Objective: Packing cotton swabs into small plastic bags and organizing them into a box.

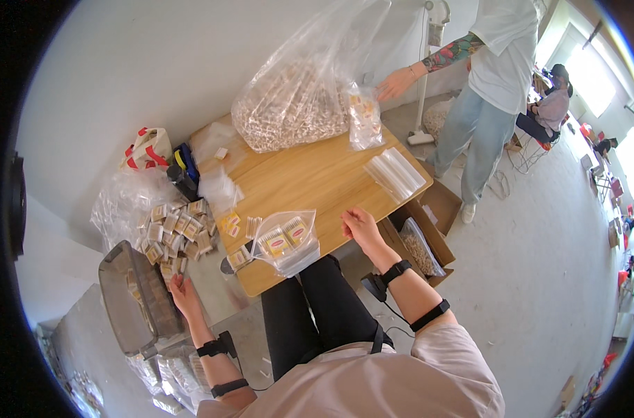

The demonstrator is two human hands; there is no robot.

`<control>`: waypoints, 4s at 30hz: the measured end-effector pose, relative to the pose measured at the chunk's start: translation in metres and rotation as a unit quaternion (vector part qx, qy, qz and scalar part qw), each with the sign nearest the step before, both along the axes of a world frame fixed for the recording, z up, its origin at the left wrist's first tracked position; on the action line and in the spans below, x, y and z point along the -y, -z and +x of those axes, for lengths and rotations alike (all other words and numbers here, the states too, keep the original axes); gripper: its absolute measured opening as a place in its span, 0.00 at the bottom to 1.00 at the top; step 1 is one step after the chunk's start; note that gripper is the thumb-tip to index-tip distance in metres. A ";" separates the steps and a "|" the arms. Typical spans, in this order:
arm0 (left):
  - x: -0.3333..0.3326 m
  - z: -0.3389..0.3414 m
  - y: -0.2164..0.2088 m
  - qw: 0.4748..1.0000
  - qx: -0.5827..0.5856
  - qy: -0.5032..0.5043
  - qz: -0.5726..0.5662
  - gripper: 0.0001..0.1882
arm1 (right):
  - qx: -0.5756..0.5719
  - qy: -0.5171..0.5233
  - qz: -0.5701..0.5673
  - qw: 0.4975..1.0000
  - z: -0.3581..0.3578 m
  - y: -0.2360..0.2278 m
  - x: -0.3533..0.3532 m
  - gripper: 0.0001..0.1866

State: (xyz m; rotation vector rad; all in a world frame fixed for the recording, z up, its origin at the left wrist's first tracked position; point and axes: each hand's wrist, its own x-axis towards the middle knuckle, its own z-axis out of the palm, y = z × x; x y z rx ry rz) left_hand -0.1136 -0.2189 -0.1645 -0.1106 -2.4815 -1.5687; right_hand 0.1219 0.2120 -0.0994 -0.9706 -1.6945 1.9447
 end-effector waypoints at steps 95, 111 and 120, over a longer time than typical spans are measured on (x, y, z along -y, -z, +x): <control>-0.222 -0.073 -0.387 0.732 -0.494 0.462 -0.083 0.25 | -0.305 -0.105 0.225 0.919 -0.050 -0.178 -0.018 0.41; -0.168 0.127 -0.258 0.809 -0.250 0.521 -0.109 0.17 | -0.603 0.371 -0.100 0.700 0.216 -0.150 -0.237 0.17; -0.069 0.117 -0.143 0.948 -0.048 0.313 -0.042 0.13 | -0.602 0.407 0.012 0.687 0.283 -0.120 -0.276 0.20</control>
